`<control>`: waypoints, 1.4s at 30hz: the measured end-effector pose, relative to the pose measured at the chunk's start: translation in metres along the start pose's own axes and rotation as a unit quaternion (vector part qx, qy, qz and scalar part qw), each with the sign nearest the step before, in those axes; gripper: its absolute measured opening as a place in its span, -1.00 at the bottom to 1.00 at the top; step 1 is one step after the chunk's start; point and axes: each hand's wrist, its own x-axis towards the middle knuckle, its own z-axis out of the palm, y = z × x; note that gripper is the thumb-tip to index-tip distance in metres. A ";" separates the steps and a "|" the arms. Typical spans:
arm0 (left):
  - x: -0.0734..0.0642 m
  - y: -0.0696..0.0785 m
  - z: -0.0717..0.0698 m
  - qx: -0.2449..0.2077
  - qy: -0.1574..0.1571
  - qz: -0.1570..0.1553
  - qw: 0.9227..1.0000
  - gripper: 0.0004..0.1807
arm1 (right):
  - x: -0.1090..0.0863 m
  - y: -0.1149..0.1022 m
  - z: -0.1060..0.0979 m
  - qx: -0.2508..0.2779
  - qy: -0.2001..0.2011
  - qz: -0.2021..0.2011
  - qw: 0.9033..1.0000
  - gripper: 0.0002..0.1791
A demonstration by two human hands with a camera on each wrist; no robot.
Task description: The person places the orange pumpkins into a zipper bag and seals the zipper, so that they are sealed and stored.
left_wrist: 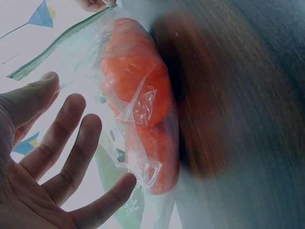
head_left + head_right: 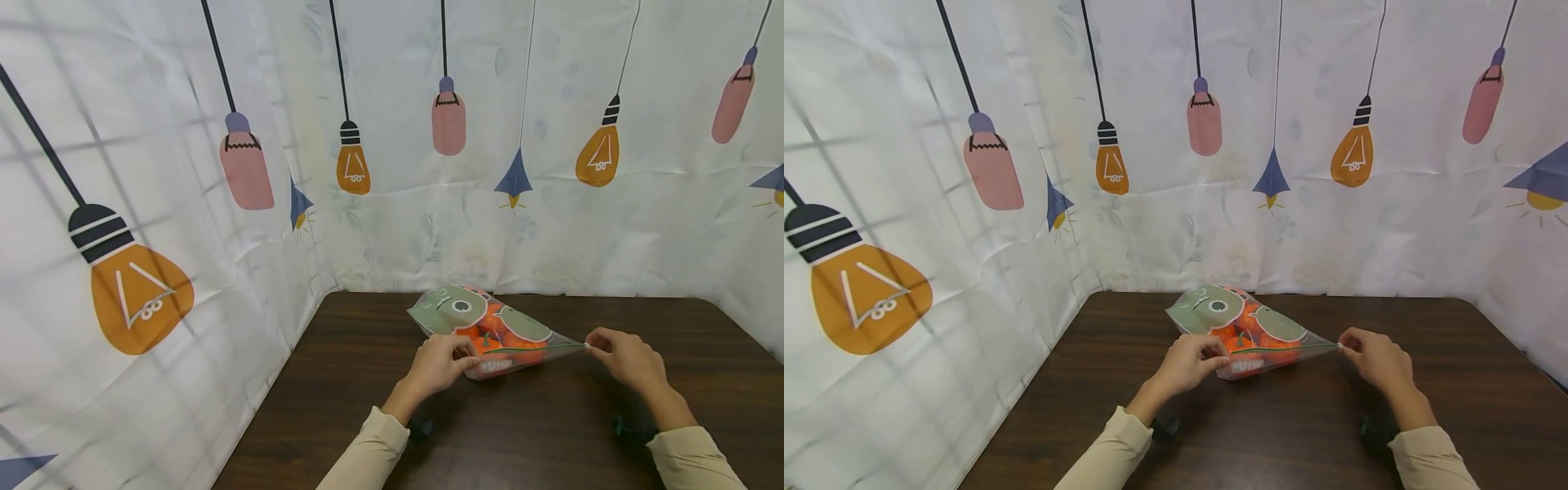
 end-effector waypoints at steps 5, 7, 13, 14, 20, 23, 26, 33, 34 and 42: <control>0.000 0.001 -0.001 -0.002 0.005 0.006 1.000 -0.89 | 0.001 0.000 -0.001 0.000 -0.001 0.004 1.000 -0.80; 0.001 0.001 0.000 -0.003 0.004 0.006 1.000 -0.89 | 0.001 0.000 -0.001 0.002 -0.001 0.005 1.000 -0.80; 0.000 -0.001 0.003 -0.008 0.001 0.007 1.000 -0.89 | -0.001 -0.003 -0.001 0.007 0.002 0.007 1.000 -0.81; 0.000 -0.002 0.003 -0.011 -0.001 0.008 1.000 -0.89 | -0.001 -0.003 0.000 0.009 0.003 0.006 1.000 -0.81; -0.001 -0.001 0.006 -0.030 -0.023 0.020 0.999 -0.92 | 0.001 -0.004 0.004 0.033 0.015 -0.013 0.999 -0.84; -0.001 0.001 0.008 -0.032 -0.042 0.034 0.998 -0.92 | 0.005 -0.005 0.009 0.052 0.018 -0.041 0.998 -0.84; -0.001 0.004 0.012 -0.029 -0.067 0.052 0.996 -0.92 | 0.008 -0.007 0.013 0.066 0.016 -0.067 0.995 -0.82; -0.004 0.013 0.022 -0.027 -0.103 0.092 0.990 -0.94 | 0.009 -0.023 0.015 0.147 -0.004 -0.084 0.985 -0.74; -0.005 0.015 0.023 -0.028 -0.107 0.094 0.989 -0.94 | 0.009 -0.025 0.015 0.157 -0.003 -0.084 0.984 -0.72; -0.006 0.018 0.031 -0.016 -0.154 0.122 0.980 -0.87 | 0.009 -0.040 0.019 0.214 -0.040 -0.070 0.974 -0.45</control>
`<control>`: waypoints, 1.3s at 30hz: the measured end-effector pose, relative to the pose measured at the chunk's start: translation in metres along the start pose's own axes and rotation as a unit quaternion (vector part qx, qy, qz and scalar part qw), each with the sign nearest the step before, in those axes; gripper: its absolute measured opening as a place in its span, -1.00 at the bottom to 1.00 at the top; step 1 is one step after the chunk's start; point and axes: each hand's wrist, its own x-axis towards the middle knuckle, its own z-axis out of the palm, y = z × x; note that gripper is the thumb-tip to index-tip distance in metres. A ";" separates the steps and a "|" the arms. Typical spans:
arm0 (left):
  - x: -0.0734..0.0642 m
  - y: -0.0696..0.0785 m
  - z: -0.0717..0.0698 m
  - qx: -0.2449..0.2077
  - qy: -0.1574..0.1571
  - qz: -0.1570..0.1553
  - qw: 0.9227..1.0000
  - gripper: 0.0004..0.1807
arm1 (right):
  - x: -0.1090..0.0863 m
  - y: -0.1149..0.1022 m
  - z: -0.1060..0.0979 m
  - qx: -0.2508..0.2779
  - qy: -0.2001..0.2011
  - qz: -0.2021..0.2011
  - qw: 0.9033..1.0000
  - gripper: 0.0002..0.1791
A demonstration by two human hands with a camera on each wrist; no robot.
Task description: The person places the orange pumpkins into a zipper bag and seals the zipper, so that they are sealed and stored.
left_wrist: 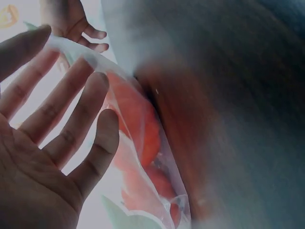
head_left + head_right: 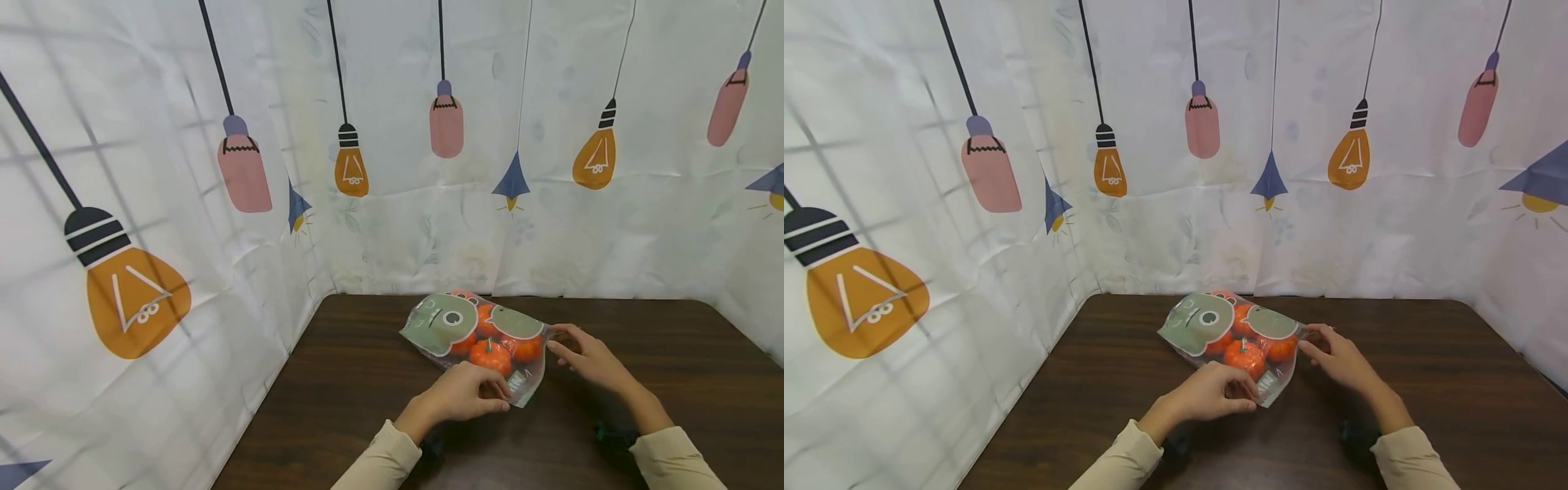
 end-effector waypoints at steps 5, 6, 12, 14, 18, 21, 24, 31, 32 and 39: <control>0.000 -0.002 0.002 -0.002 -0.021 -0.005 1.000 -0.84 | 0.003 -0.002 0.006 0.018 -0.023 -0.008 1.000 -0.33; 0.000 -0.002 0.002 -0.001 -0.023 -0.008 1.000 -0.84 | 0.003 -0.002 0.006 0.021 -0.026 -0.011 0.999 -0.31; 0.000 -0.006 0.002 0.008 -0.029 -0.024 0.999 -0.84 | 0.003 0.000 0.008 0.006 -0.038 -0.050 0.998 -0.29; 0.000 -0.007 0.003 0.010 -0.029 -0.025 0.999 -0.84 | 0.003 0.000 0.008 -0.002 -0.043 -0.049 0.998 -0.30; 0.001 -0.009 0.005 0.020 -0.030 -0.018 0.999 -0.84 | 0.003 0.002 0.009 0.009 -0.056 -0.015 0.998 -0.36; 0.001 -0.009 0.006 0.032 -0.029 -0.011 0.999 -0.84 | 0.002 0.004 0.008 0.000 -0.058 0.009 0.998 -0.38; 0.002 -0.008 0.006 0.037 -0.028 -0.006 0.999 -0.84 | 0.000 0.007 0.004 -0.023 -0.061 0.011 0.998 -0.40; 0.004 -0.007 0.004 0.032 -0.029 -0.001 0.999 -0.84 | -0.004 0.017 -0.012 -0.039 -0.070 0.020 0.997 -0.46; 0.004 -0.006 0.004 0.027 -0.030 -0.001 0.999 -0.83 | -0.004 0.018 -0.013 -0.040 -0.072 0.020 0.996 -0.46; 0.002 -0.007 -0.006 -0.010 -0.014 -0.006 1.000 -0.82 | -0.006 0.021 -0.024 -0.045 -0.051 0.019 0.997 -0.51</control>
